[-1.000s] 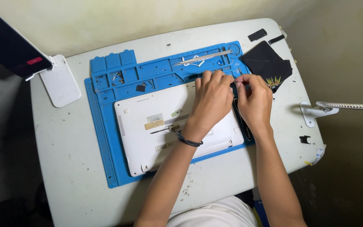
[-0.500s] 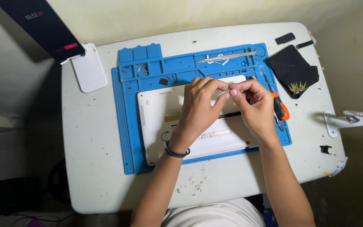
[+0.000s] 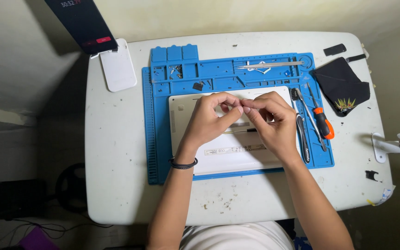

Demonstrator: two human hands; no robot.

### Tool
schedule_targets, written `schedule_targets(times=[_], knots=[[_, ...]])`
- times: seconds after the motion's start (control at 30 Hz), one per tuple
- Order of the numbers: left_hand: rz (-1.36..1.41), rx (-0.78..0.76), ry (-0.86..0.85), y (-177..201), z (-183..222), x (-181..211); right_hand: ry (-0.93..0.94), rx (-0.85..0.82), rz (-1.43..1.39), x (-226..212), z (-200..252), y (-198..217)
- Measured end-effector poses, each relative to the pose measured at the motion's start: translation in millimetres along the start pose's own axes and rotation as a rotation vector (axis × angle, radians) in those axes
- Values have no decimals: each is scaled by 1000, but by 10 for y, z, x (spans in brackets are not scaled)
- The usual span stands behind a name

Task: The person is using a precision screwdriver to remove several screws from the internal chassis and components of a disassembled laptop.

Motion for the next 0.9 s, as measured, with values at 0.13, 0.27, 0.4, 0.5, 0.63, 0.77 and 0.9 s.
schedule_targets(times=[0.13,0.27,0.4,0.5,0.63,0.77,0.9], knots=[[-27,11,-13,50,26,68,46,-48,76,-128,-30,-2],[-31,88,12,231,84,70,48,-351,312,-367,-99,14],[25,180,8,481,110,67,-58,-608,544,-304,-8,92],[41,204,23,562,111,95,109,-530,575,-75,68,140],[42,211,26,549,112,20,220,-411,450,-60,-3,300],[31,191,67,474,121,82,100,-261,269,-114,-95,558],[45,152,121,370,132,98,20,-236,176,-115,-142,750]])
Point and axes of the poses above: each hand's wrist, its own z-axis away from the middle knuckle, its own y-axis out of the back of the hand, x = y × z, the point moved 6 cm from there along -z, towards the middle knuckle, and after that the axes turned 7 degrees about x, right-handed, at the moved point
